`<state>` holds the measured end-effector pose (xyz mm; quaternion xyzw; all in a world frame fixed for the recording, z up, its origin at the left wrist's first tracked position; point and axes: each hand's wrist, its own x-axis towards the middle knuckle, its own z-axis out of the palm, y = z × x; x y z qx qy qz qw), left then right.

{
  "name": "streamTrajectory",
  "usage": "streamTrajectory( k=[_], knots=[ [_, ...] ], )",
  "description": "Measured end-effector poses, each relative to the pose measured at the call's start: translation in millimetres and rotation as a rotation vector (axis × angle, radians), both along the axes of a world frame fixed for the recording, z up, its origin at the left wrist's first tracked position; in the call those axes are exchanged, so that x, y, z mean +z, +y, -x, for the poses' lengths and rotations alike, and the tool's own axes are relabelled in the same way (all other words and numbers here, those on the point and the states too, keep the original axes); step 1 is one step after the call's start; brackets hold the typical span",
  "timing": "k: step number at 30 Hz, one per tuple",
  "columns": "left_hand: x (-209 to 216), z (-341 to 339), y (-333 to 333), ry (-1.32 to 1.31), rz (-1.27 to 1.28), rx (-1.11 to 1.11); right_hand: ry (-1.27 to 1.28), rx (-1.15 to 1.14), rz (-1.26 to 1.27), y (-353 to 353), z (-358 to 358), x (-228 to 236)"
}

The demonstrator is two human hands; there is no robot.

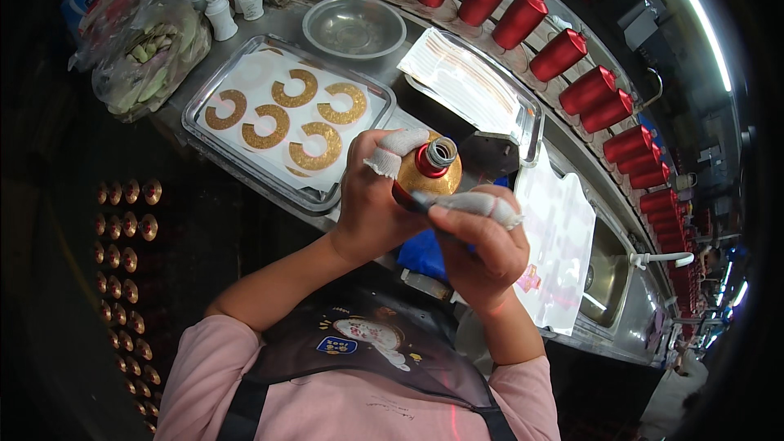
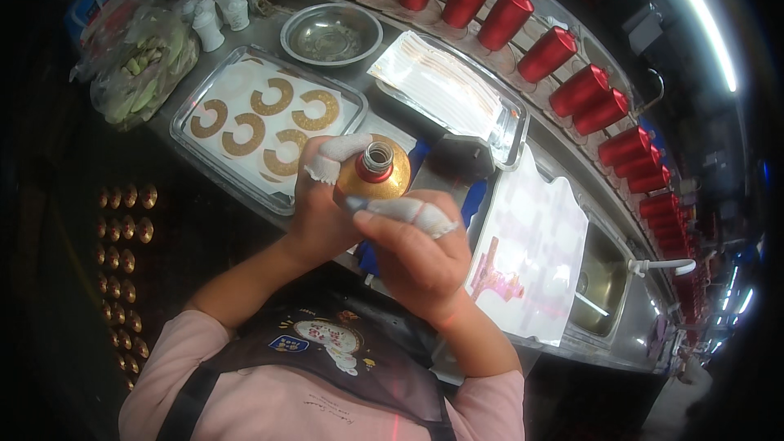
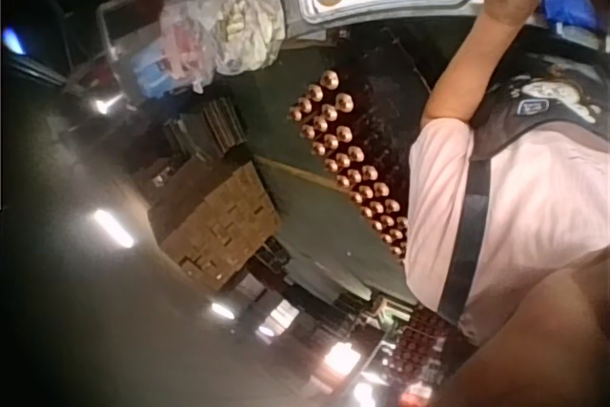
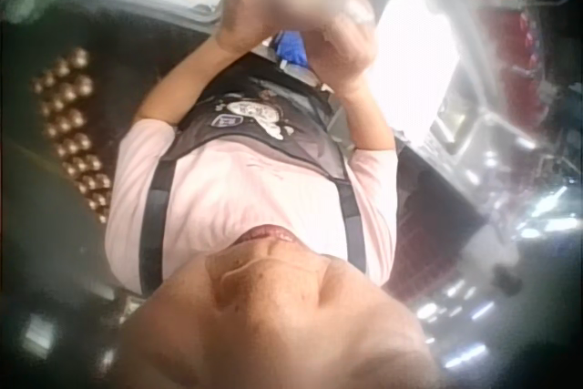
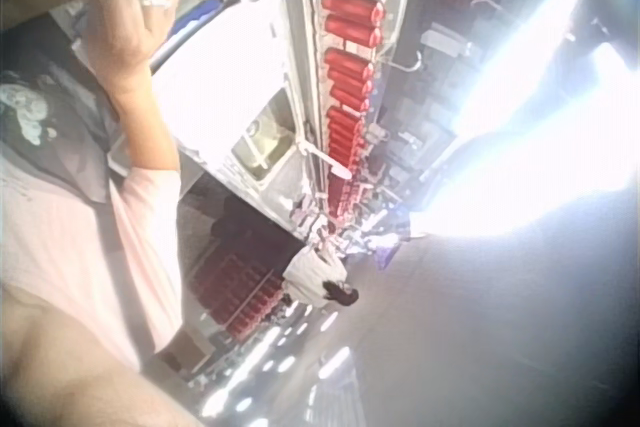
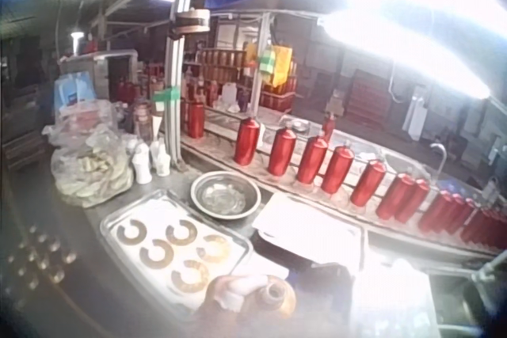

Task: The person applies gold crescent-shaped stickers to the top of red cylindrical cans. They pick up each can, place a sticker on the top surface, smooth it down, and then place the can back on the counter. The process is repeated for multiple cans.

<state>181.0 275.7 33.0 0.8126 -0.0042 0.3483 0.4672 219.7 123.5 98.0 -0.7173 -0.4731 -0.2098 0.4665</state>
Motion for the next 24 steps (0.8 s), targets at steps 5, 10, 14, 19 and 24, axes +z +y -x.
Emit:
streamTrajectory(
  k=[5,10,14,19,24],
  knots=[
    [-4,5,-10,0.008,-0.030,0.085,0.072,0.133,0.122,-2,5,4],
    [5,1,20,0.070,0.167,-0.216,0.148,-0.102,0.036,-10,-2,2],
    [13,-9,45,0.292,0.290,-0.588,0.138,-0.072,0.055,-8,-5,-2],
    [8,2,10,0.113,-0.059,-0.162,0.078,-0.089,0.113,-5,0,0],
    [2,-1,17,0.159,0.243,-0.381,0.106,-0.094,0.069,-5,1,-1]
  ],
)
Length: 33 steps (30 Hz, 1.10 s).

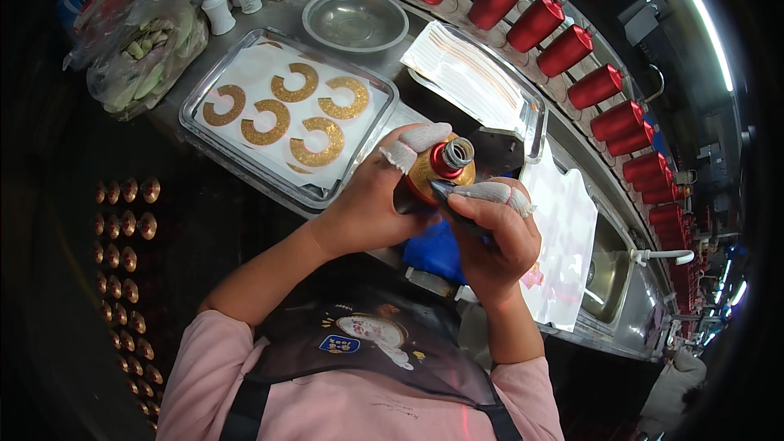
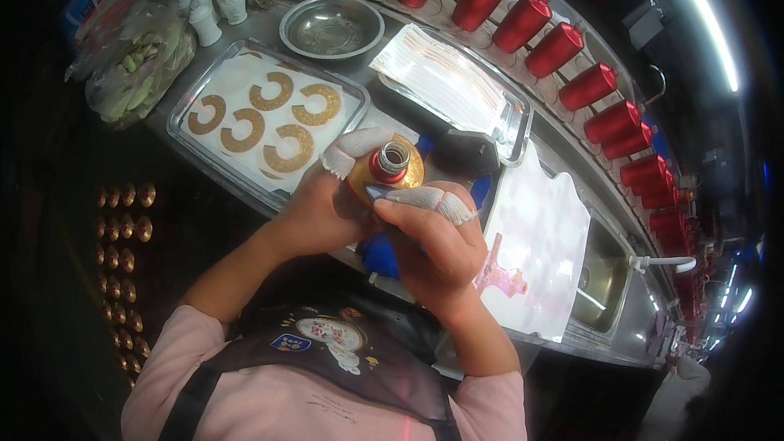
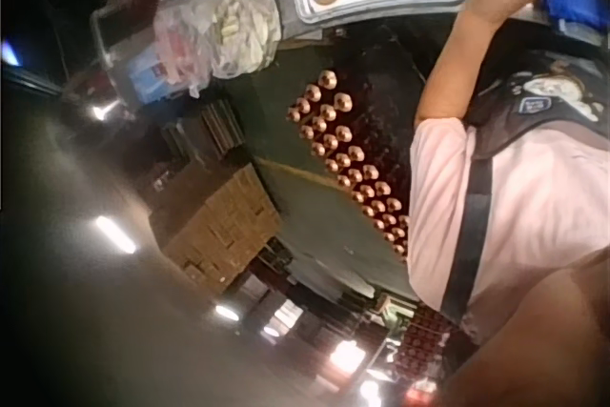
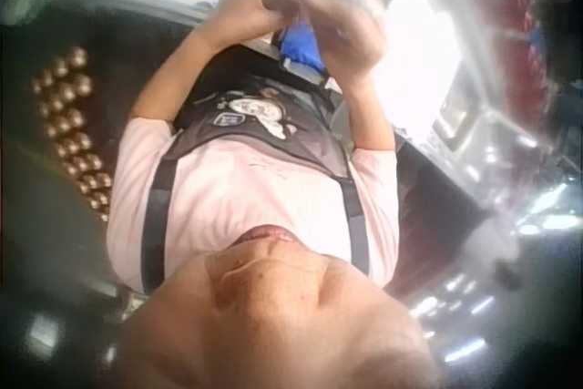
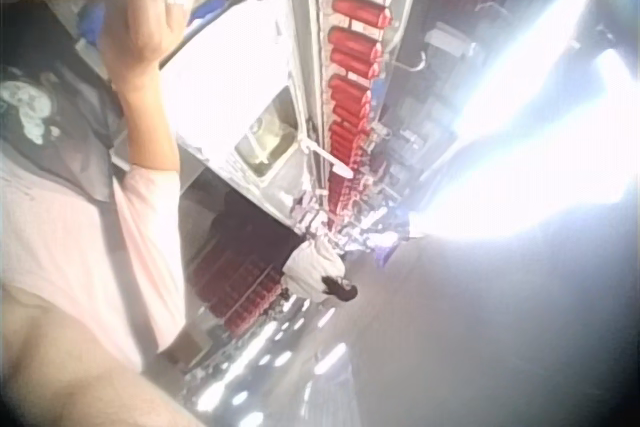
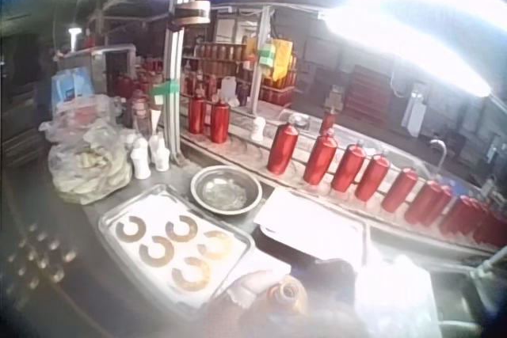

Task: The person applies gold crescent-shaped stickers to the top of red cylindrical cans. They pick up each can, place a sticker on the top surface, smooth it down, and then place the can back on the counter. The process is repeated for multiple cans.

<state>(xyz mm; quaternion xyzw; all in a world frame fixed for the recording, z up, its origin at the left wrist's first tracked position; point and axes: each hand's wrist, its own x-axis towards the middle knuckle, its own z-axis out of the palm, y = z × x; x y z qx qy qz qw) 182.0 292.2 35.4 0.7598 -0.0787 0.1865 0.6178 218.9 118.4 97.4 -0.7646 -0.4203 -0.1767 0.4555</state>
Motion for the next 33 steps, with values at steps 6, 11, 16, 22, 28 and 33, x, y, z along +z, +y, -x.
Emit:
streamTrajectory(
  k=[6,11,16,22,28,33],
  knots=[
    [2,8,-11,-0.112,-0.407,0.297,0.034,0.002,-0.031,-1,5,-4],
    [-4,-1,-8,-0.107,-0.113,0.060,0.041,-0.011,-0.034,-3,4,-4],
    [-2,2,-8,-0.210,-0.304,0.260,-0.008,0.005,-0.023,-3,7,-5],
    [5,2,-6,-0.132,-0.255,0.133,0.002,-0.034,-0.011,-3,11,-6],
    [4,-3,-2,0.021,-0.035,-0.038,0.039,-0.008,-0.118,2,10,-6],
    [2,2,-8,-0.269,-0.395,0.253,0.042,-0.064,-0.047,0,15,-7]
  ],
)
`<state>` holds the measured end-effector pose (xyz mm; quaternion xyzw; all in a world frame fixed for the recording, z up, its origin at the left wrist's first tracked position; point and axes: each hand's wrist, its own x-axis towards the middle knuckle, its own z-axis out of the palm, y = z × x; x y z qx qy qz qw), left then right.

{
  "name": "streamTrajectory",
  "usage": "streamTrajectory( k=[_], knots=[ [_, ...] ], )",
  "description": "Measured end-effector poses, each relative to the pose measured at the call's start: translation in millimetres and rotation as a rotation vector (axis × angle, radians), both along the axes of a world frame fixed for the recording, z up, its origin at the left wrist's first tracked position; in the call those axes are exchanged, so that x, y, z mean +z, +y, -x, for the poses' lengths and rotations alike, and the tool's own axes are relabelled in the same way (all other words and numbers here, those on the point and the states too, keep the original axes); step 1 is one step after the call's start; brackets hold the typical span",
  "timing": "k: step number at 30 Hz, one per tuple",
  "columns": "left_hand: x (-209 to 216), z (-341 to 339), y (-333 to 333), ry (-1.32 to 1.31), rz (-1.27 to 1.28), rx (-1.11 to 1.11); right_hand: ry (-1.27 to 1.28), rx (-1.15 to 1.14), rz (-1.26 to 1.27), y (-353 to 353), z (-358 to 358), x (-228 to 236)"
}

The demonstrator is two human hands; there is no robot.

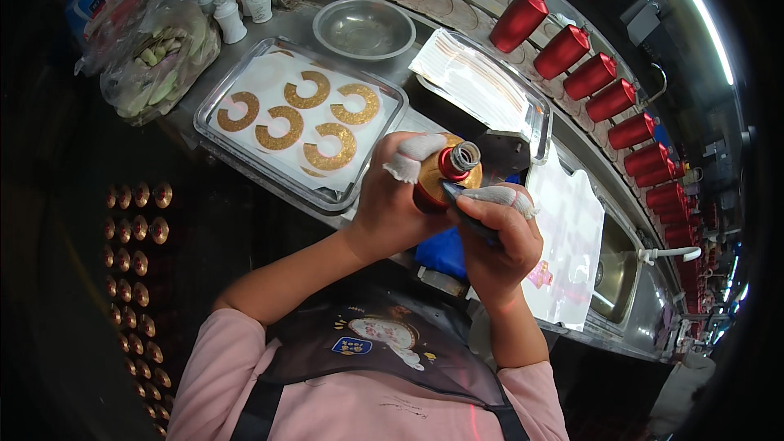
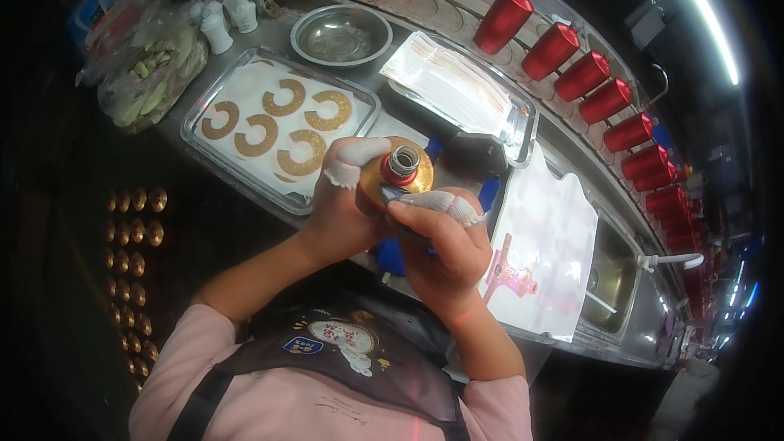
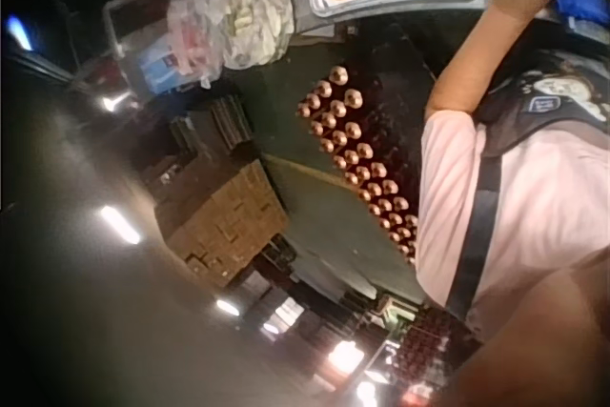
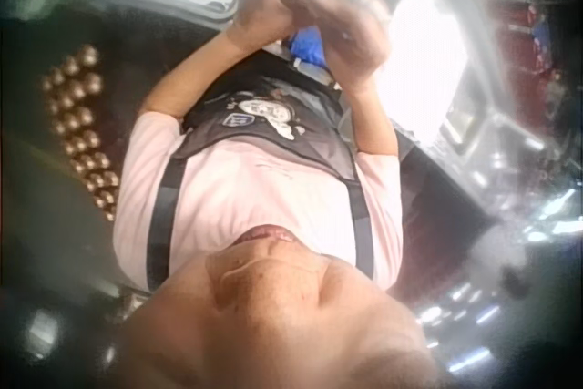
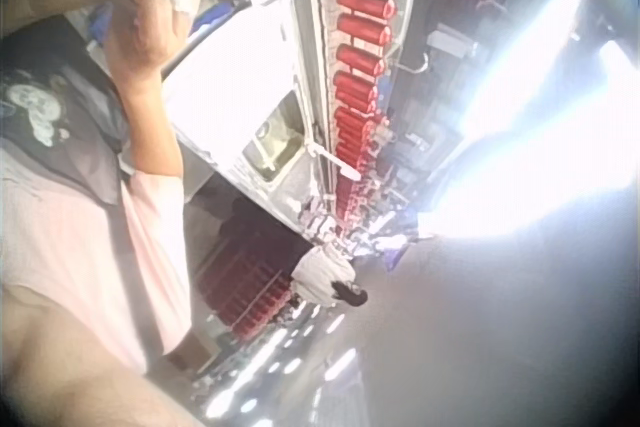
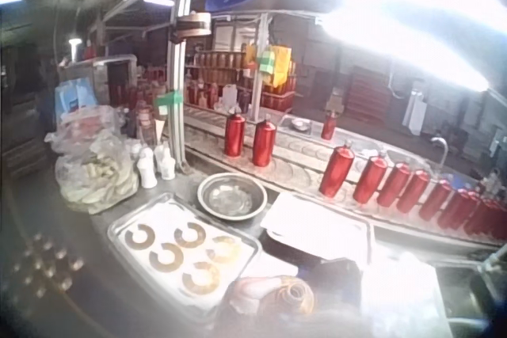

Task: The person applies gold crescent-shaped stickers to the top of red cylindrical cans. They pick up each can, place a sticker on the top surface, smooth it down, and then place the can back on the counter. The process is repeated for multiple cans.

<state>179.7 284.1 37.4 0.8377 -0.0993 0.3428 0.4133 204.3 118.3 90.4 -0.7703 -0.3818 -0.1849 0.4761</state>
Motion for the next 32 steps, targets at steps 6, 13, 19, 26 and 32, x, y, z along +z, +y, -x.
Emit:
streamTrajectory(
  k=[6,13,19,26,32],
  knots=[
    [-4,-1,4,0.141,0.247,-0.177,0.001,0.004,-0.023,0,2,1],
    [-13,-2,-8,0.201,0.490,-0.210,0.027,-0.034,-0.070,2,0,-2],
    [-19,5,-8,0.051,0.104,0.063,-0.164,-0.012,0.017,18,16,-1],
    [-18,7,-12,0.107,0.256,0.026,-0.142,0.047,-0.015,3,15,4],
    [-13,1,-13,0.067,0.139,0.060,-0.037,-0.013,-0.095,-11,4,-17]
  ],
)
